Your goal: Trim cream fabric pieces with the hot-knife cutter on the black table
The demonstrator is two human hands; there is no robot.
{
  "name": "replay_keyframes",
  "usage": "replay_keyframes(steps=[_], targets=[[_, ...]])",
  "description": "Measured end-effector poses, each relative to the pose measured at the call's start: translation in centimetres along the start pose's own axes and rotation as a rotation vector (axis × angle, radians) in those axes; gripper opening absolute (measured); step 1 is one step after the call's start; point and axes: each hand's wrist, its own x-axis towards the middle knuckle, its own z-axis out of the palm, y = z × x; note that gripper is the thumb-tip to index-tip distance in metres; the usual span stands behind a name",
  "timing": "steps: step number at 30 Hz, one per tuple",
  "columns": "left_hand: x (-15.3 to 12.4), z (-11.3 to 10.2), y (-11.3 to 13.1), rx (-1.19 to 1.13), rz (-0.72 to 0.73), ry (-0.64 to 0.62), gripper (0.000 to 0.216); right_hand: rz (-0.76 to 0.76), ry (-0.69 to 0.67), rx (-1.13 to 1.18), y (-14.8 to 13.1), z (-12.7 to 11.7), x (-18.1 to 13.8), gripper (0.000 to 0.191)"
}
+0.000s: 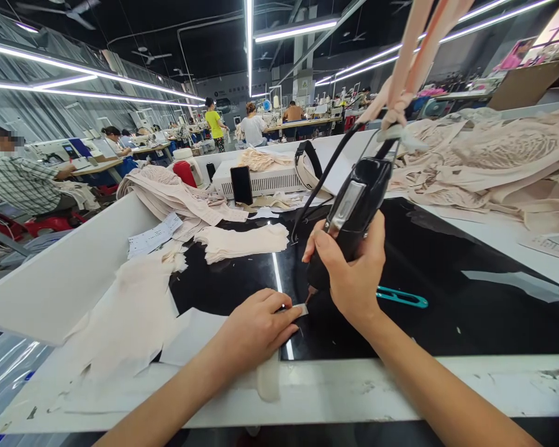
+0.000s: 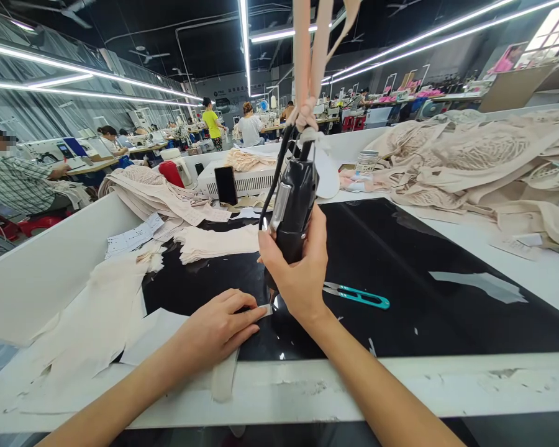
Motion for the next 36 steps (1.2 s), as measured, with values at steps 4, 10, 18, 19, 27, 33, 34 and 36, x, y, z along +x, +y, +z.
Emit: replay_keyframes(steps=[4, 10, 18, 19, 27, 33, 34, 36], targets=[[0.0, 0.0, 0.0, 0.011, 0.003, -0.012, 0.026, 0.029, 0.004, 0.012, -0.9, -0.2, -0.3, 0.044], [-0.2, 0.0, -0.1, -0.016, -0.021, -0.038, 0.027, 0.079, -0.005, -0.029, -1.1, -0.3, -0.7, 0.046], [-1.3, -1.2, 0.1, -0.062, -0.025, 0.002, 0.022, 0.057, -0.012, -0.017, -1.7, -0.6, -0.6, 0.045], [-1.5, -1.4, 0.2, -0.057, -0.021, 0.010, 0.024, 0.062, -0.014, -0.012, -1.7, -0.6, -0.6, 0.045], [-2.4, -1.0, 0.5, -0.098, -0.066, 0.048, 0.032, 0.057, -0.016, -0.001, -2.0, -0.9, -0.5, 0.048], [-2.4, -0.5, 0.5, -0.156, -0.097, 0.045, 0.033, 0.066, -0.022, 0.054, -1.9, -0.7, -0.2, 0.045], [-2.3, -0.5, 0.5, -0.160, -0.094, 0.051, 0.033, 0.067, -0.020, 0.063, -1.9, -0.4, -0.2, 0.045], [-2.3, -0.4, 0.5, -0.165, -0.091, 0.060, 0.032, 0.074, -0.027, 0.074, -1.8, 0.1, -0.2, 0.046]])
